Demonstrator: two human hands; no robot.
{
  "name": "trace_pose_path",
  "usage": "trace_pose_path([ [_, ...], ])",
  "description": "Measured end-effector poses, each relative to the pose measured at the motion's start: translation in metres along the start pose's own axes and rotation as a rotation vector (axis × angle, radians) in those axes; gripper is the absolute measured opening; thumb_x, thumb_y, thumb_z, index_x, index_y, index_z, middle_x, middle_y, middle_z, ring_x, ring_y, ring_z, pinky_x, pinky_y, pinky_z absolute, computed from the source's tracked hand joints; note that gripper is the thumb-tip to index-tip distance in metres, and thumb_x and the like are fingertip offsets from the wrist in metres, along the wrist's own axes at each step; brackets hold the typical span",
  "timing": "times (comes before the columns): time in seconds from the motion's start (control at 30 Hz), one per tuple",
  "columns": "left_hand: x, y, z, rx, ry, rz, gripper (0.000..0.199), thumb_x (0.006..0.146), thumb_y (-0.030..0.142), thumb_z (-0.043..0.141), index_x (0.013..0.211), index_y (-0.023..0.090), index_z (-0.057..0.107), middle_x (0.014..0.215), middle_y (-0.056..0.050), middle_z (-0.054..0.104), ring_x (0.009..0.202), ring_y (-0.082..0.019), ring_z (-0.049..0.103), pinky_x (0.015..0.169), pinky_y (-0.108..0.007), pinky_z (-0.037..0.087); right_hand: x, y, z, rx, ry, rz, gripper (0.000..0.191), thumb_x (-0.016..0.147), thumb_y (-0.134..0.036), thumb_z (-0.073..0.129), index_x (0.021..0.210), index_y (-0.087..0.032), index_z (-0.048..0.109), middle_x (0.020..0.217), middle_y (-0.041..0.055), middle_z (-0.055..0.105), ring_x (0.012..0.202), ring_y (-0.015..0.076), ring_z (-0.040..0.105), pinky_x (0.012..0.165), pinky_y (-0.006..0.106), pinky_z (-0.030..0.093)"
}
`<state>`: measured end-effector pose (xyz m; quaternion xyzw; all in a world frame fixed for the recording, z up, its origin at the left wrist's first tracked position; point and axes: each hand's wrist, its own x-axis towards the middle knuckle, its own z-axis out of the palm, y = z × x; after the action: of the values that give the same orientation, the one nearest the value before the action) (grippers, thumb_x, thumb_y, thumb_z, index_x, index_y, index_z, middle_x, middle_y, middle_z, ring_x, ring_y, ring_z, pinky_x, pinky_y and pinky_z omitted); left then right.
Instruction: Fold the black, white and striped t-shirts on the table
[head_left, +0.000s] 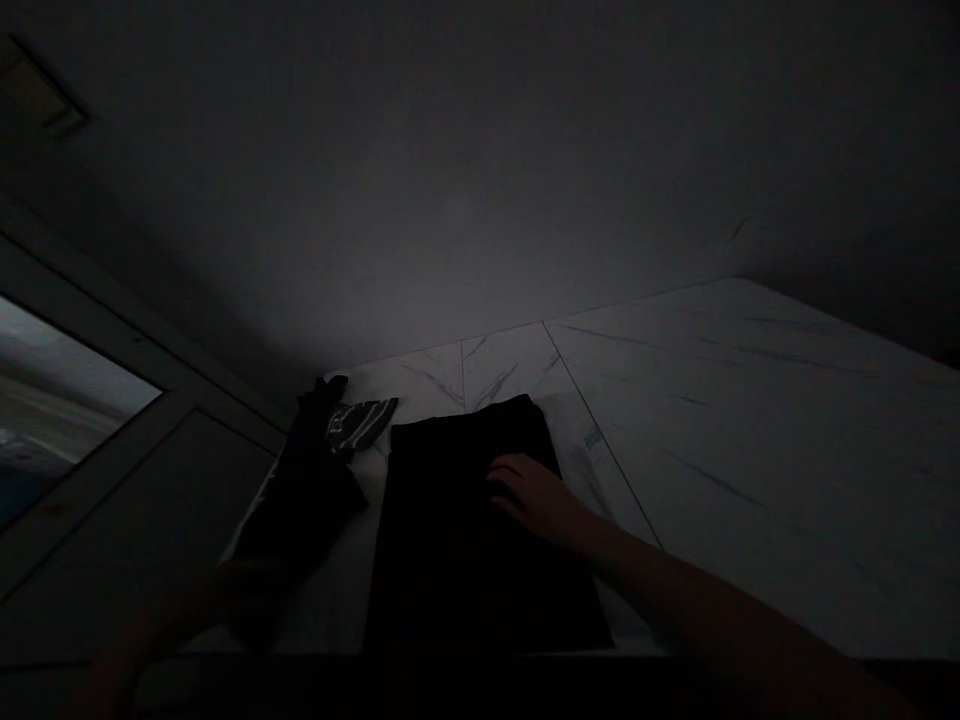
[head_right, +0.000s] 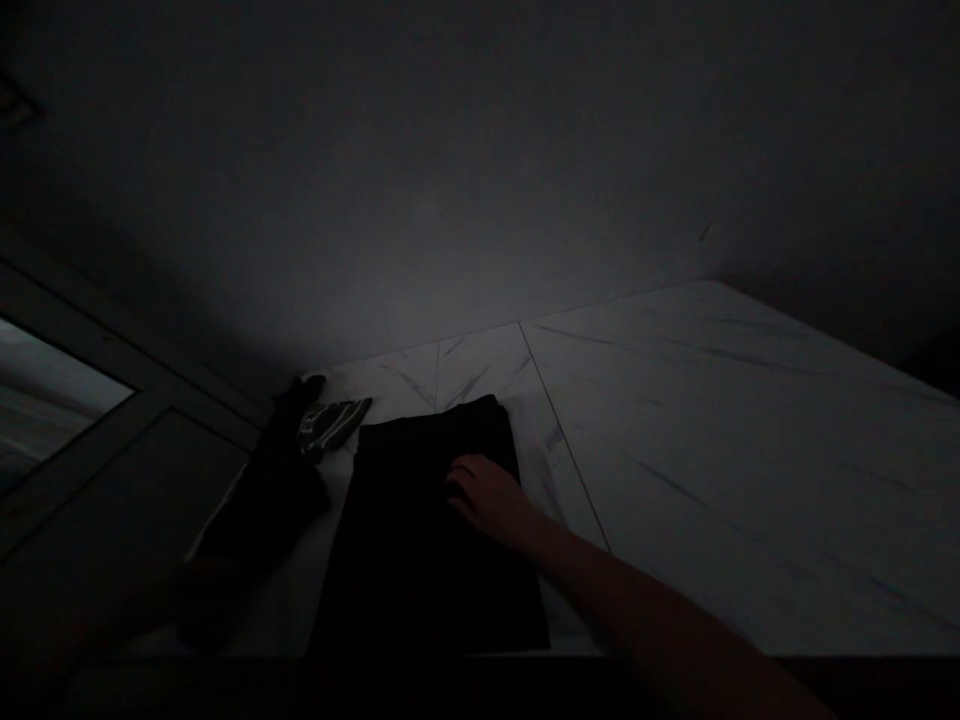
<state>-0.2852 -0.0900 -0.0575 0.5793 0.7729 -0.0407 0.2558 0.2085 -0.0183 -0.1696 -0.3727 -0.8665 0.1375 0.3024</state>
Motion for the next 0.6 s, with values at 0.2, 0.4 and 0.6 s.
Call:
trace_pose_path([
  [0.2,-0.003,0.108,0.022,0.008,0.070,0.368,0.049,0.081,0.050,0.056,0.122,0.026,0.065,0.133,-0.006,0.065,0.124,-0.027,0.058,0.109,-0.040,0.043,0.001,0.000,0.002,-0.007,0.002,-0.008,0.024,0.090,-0.017,0.062,0.114,-0.016,0.063,0.121,0.0129,0.065,0.112,0.0252,0.060,0.097,0.043,0.052],
  [0.4,0.060,0.254,0.075,0.215,0.253,0.768,0.035,0.086,0.034,0.059,0.117,0.016,0.058,0.125,-0.017,0.064,0.120,-0.030,0.058,0.105,-0.046,0.043,0.002,0.005,-0.002,0.069,0.115,-0.026,0.014,0.094,-0.015,0.054,0.100,-0.019,0.066,0.103,0.0089,0.069,0.097,0.0216,0.063,0.087,0.039,0.055],
  [0.6,0.096,0.281,0.036,0.246,0.047,0.733,0.014,0.087,0.024,0.053,0.101,0.018,0.053,0.111,-0.009,0.066,0.101,-0.022,0.063,0.091,-0.035,0.049,0.005,0.015,-0.013,0.028,0.352,0.124,0.016,0.095,-0.016,0.050,0.099,-0.020,0.065,0.103,0.0097,0.067,0.097,0.0226,0.064,0.086,0.039,0.055],
])
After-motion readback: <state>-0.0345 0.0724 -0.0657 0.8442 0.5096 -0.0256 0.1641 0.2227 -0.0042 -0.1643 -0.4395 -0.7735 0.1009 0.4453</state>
